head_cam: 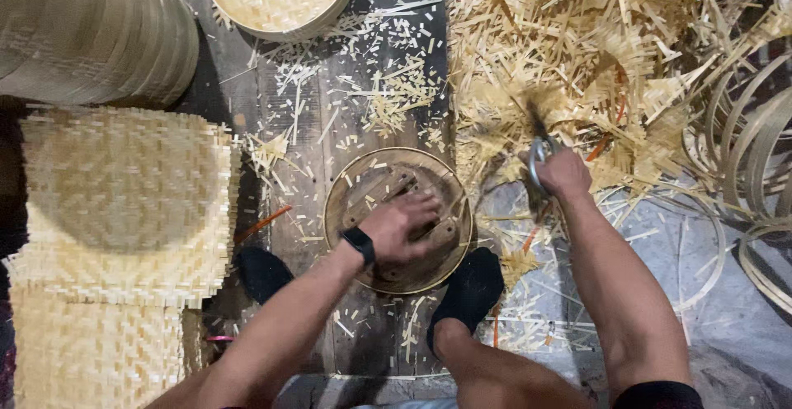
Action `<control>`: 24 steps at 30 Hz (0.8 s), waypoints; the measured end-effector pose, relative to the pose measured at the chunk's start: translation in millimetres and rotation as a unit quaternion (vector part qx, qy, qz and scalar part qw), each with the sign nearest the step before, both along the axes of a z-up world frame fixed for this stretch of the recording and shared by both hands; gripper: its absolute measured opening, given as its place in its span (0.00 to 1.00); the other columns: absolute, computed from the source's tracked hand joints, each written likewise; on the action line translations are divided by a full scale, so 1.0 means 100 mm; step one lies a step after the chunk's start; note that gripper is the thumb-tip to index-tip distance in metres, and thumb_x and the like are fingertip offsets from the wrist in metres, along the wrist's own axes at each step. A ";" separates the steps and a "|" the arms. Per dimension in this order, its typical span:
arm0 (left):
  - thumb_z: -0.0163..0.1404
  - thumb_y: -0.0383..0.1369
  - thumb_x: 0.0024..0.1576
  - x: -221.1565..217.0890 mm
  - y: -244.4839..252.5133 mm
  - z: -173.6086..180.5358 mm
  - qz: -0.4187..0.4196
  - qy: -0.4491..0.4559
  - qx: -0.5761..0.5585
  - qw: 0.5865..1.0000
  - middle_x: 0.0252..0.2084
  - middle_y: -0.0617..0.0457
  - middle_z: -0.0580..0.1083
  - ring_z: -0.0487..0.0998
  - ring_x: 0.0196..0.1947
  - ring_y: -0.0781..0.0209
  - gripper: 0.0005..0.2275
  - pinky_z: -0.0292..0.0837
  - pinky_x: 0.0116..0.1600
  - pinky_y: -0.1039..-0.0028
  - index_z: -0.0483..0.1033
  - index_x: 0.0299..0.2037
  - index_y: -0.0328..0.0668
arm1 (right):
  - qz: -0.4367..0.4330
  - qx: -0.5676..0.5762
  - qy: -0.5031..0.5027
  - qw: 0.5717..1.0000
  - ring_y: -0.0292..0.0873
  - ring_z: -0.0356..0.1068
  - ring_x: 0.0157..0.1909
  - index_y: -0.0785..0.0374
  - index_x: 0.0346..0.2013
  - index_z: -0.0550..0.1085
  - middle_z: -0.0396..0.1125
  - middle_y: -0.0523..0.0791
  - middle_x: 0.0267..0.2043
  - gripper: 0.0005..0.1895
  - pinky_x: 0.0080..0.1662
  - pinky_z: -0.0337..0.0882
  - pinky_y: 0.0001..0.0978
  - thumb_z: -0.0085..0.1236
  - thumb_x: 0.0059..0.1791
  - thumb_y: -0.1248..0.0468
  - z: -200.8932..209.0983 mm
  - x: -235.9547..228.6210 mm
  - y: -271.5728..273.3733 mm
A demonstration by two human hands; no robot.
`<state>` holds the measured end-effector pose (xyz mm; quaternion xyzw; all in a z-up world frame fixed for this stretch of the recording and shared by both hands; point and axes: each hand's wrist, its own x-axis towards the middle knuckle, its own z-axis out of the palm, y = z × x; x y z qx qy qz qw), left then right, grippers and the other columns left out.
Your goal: The person sits on the floor and repeatedly trims the edges of woven bamboo mats to fit circular frames. They place a mat on a wooden block, use shears to cut the excess material around the perimeter, and then place a circular frame on top to check the fit. The process is repeated for multiple mats.
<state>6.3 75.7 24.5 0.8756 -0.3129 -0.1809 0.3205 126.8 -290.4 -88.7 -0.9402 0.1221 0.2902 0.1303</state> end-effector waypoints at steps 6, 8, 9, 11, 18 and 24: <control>0.54 0.35 0.62 0.99 0.06 -0.04 0.245 0.076 0.168 0.952 0.44 0.39 0.78 0.79 0.46 0.47 0.07 0.75 0.52 0.56 0.82 0.44 0.43 | -0.025 0.018 -0.188 0.982 0.62 0.68 0.50 0.80 0.50 0.71 0.64 0.66 0.51 0.33 0.50 0.72 0.54 0.70 0.40 0.58 -0.28 -0.67 -0.01; 0.56 0.39 0.61 1.26 0.06 -0.18 0.173 0.145 0.151 0.962 0.46 0.42 0.79 0.79 0.46 0.47 0.09 0.74 0.53 0.58 0.83 0.47 0.49 | -0.010 0.146 0.000 0.989 0.48 0.76 0.42 0.69 0.49 0.79 0.75 0.54 0.42 0.16 0.47 0.79 0.42 0.58 0.53 0.60 -0.07 -0.83 0.30; 0.57 0.41 0.61 1.34 0.05 -0.29 0.137 0.182 0.143 0.963 0.47 0.43 0.80 0.79 0.47 0.47 0.10 0.74 0.54 0.59 0.84 0.48 0.52 | -0.118 0.272 0.076 0.952 0.45 0.75 0.39 0.64 0.48 0.78 0.74 0.47 0.41 0.15 0.44 0.80 0.42 0.58 0.51 0.59 -0.02 -0.95 0.55; 0.61 0.42 0.54 1.49 0.00 -0.54 0.169 0.245 0.163 0.941 0.45 0.46 0.81 0.82 0.44 0.51 0.12 0.76 0.52 0.62 0.85 0.45 0.49 | -0.164 0.388 0.076 0.904 0.38 0.73 0.34 0.62 0.42 0.79 0.74 0.41 0.34 0.12 0.40 0.77 0.37 0.62 0.48 0.59 0.00 -1.10 0.83; 0.71 0.40 0.39 1.68 -0.07 -0.90 0.219 0.267 0.162 0.924 0.35 0.50 0.83 0.84 0.36 0.55 0.13 0.79 0.47 0.67 0.87 0.32 0.47 | -0.206 0.381 0.087 0.897 0.37 0.68 0.28 0.66 0.31 0.79 0.71 0.42 0.26 0.11 0.32 0.74 0.37 0.66 0.47 0.60 -0.27 -1.06 0.91; 0.60 0.44 0.54 1.39 -0.06 -0.54 0.282 0.269 0.112 0.914 0.32 0.48 0.82 0.82 0.29 0.56 0.12 0.80 0.39 0.62 0.84 0.37 0.46 | -0.091 0.323 0.158 0.929 0.46 0.72 0.42 0.65 0.46 0.77 0.73 0.52 0.42 0.14 0.51 0.73 0.42 0.61 0.51 0.59 0.14 -0.82 0.94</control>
